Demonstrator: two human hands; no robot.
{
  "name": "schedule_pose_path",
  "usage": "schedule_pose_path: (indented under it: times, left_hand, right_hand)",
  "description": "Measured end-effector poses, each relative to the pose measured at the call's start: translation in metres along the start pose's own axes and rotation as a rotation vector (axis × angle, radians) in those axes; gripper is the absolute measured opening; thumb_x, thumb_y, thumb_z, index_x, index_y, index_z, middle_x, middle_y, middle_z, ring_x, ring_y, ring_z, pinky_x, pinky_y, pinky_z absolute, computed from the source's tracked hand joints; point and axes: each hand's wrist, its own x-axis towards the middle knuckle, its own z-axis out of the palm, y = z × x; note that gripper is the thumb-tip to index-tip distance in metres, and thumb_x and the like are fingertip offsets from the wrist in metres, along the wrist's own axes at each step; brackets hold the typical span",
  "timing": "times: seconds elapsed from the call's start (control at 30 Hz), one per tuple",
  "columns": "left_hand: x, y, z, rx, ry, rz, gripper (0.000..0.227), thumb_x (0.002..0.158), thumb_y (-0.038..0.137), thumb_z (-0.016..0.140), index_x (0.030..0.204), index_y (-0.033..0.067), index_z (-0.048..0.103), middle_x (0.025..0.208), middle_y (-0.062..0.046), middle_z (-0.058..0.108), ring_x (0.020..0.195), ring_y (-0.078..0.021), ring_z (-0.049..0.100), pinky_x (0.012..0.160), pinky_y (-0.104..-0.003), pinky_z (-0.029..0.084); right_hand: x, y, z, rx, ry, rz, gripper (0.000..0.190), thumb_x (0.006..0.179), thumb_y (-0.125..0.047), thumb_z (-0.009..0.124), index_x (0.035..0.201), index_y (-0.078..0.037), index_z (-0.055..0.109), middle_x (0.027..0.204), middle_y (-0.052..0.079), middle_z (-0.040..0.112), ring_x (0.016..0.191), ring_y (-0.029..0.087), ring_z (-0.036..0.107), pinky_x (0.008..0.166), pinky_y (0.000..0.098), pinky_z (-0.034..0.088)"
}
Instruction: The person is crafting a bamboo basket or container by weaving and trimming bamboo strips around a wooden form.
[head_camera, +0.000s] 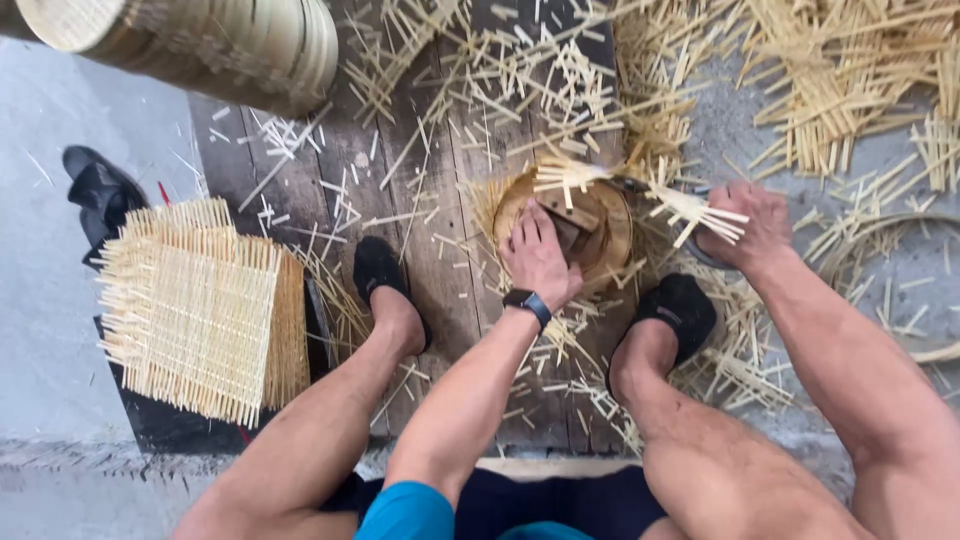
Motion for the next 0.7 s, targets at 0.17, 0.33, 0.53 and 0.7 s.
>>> schedule_pose_path:
  times: [0.17,0.33,0.53,0.7]
  left_hand:
    - [0.01,-0.01,-0.005,0.032,-0.053,0.164,0.125,0.06,0.023,0.083,0.154,-0.0105,0.008,0.154,-0.031,0.035,0.139,-0.0422,0.036,0.114,-0.062,0.023]
    - [0.021,-0.025,-0.022,0.119,-0.195,0.281,0.124,0.064,0.016,0.08,0.159,-0.0003,0.004,0.156,-0.023,0.036,0.143,-0.0374,0.037,0.116,-0.061,0.025]
    - [0.025,-0.025,-0.021,0.144,-0.271,0.394,0.12,0.066,0.009,0.075,0.161,0.0037,0.002,0.163,-0.021,0.032,0.148,-0.0369,0.032,0.121,-0.061,0.022]
    - [0.012,0.008,-0.044,0.112,-0.106,0.201,0.108,0.06,0.033,0.087,0.152,0.0264,0.031,0.165,-0.018,0.011,0.15,-0.0506,0.014,0.117,-0.066,0.016]
  right_hand:
    - [0.02,-0.037,-0.031,-0.097,0.462,-0.083,0.058,0.059,-0.051,0.068,0.104,-0.016,0.077,0.093,0.017,0.075,0.084,0.036,0.071,0.069,0.0496,0.057]
    - [0.022,-0.005,-0.034,0.11,-0.213,0.054,0.032,0.087,-0.029,0.059,0.11,-0.015,0.077,0.103,0.018,0.078,0.098,0.037,0.074,0.088,0.0495,0.058]
    - [0.034,-0.051,-0.054,-0.059,-0.311,0.108,0.051,0.094,-0.052,0.063,0.091,-0.003,0.074,0.092,0.019,0.074,0.082,0.031,0.073,0.079,0.0475,0.057]
    - [0.021,-0.01,-0.043,0.173,-0.197,0.038,0.031,0.089,-0.036,0.061,0.093,-0.008,0.071,0.087,0.018,0.07,0.082,0.036,0.069,0.083,0.0515,0.056]
